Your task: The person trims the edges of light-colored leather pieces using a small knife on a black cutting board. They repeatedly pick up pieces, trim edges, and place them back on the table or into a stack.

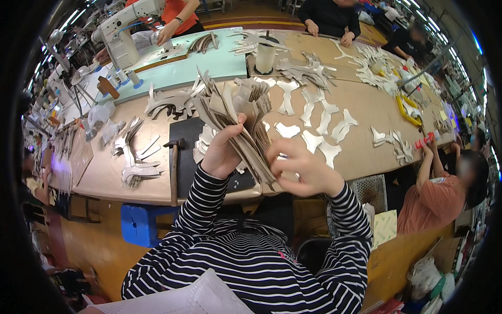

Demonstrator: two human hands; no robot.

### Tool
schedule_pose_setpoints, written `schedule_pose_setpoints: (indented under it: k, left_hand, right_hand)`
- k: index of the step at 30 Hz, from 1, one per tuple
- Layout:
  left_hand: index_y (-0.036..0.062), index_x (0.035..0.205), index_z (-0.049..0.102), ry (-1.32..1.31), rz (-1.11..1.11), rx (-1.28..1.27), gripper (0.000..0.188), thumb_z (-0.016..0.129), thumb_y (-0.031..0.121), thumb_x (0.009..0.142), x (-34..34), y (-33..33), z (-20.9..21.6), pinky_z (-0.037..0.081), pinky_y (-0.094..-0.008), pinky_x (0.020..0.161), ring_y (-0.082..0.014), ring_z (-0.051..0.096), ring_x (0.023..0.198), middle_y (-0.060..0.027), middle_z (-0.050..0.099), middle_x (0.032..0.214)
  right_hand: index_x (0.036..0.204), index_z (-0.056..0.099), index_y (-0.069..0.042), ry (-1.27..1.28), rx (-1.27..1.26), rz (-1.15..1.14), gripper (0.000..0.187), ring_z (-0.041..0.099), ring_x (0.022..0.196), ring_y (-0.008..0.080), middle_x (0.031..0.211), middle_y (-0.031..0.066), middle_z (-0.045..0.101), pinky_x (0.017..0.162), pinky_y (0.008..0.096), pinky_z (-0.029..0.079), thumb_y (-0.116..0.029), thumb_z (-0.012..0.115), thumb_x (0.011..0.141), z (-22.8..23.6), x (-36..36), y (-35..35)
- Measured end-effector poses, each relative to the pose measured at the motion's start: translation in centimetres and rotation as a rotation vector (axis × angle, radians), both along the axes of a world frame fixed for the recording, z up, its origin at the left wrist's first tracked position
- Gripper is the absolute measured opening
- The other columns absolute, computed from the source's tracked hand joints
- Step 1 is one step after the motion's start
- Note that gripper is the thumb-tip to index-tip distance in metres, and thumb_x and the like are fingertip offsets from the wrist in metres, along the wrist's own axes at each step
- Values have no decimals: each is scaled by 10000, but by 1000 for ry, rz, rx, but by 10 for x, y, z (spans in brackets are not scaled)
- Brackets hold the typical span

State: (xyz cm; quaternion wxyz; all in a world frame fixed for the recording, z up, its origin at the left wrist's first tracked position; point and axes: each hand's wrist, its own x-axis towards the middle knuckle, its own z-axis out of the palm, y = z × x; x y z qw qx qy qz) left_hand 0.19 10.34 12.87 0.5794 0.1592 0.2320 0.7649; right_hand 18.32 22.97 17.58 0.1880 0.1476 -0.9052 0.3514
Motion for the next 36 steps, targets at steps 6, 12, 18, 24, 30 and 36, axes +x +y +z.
schedule_pose_setpoints:
  k: [6,12,18,24,30,36]
  left_hand:
    - [106,1075,586,80,92,9,198,662,115,892,3,4,8,474,-286,833,-100,570,925,38,567,966]
    - [128,1168,583,17,186,-66,286,693,163,906,5,3,-1,485,-304,848,-106,575,966,23,604,1063]
    - [109,1182,581,-10,300,-45,312,702,236,924,3,15,-14,479,-309,861,-113,574,980,9,607,1086]
    - [62,1194,563,39,428,-10,367,737,186,896,25,15,-27,503,-284,812,-126,581,970,-23,607,1095]
    - [31,1178,562,258,355,-141,369,746,67,860,30,16,-29,505,-272,804,-115,595,942,-29,616,1073]
    - [17,1114,609,381,132,-182,287,690,12,839,6,-2,-35,503,-269,818,-130,621,947,-30,649,1032]
  right_hand:
    - [765,605,-59,-37,86,160,94,559,794,235,857,59,551,809,383,431,-82,696,750,-6,17,-26]
    - [807,657,-82,4,480,-7,96,516,675,178,765,20,488,680,306,419,-119,723,748,-24,17,-49]
    - [929,709,-111,93,517,-13,183,509,654,159,783,5,518,609,297,426,-93,696,747,-32,8,-65]
    - [933,717,-123,-67,126,-228,115,519,645,177,807,25,552,581,294,440,-196,723,844,-28,11,-59]
    - [1046,761,-112,190,-79,-350,259,468,633,126,800,24,487,526,267,380,-73,762,790,-18,-6,-27]
    - [876,714,-29,-201,-120,-316,138,465,648,115,828,34,508,570,250,374,-26,668,746,30,11,12]
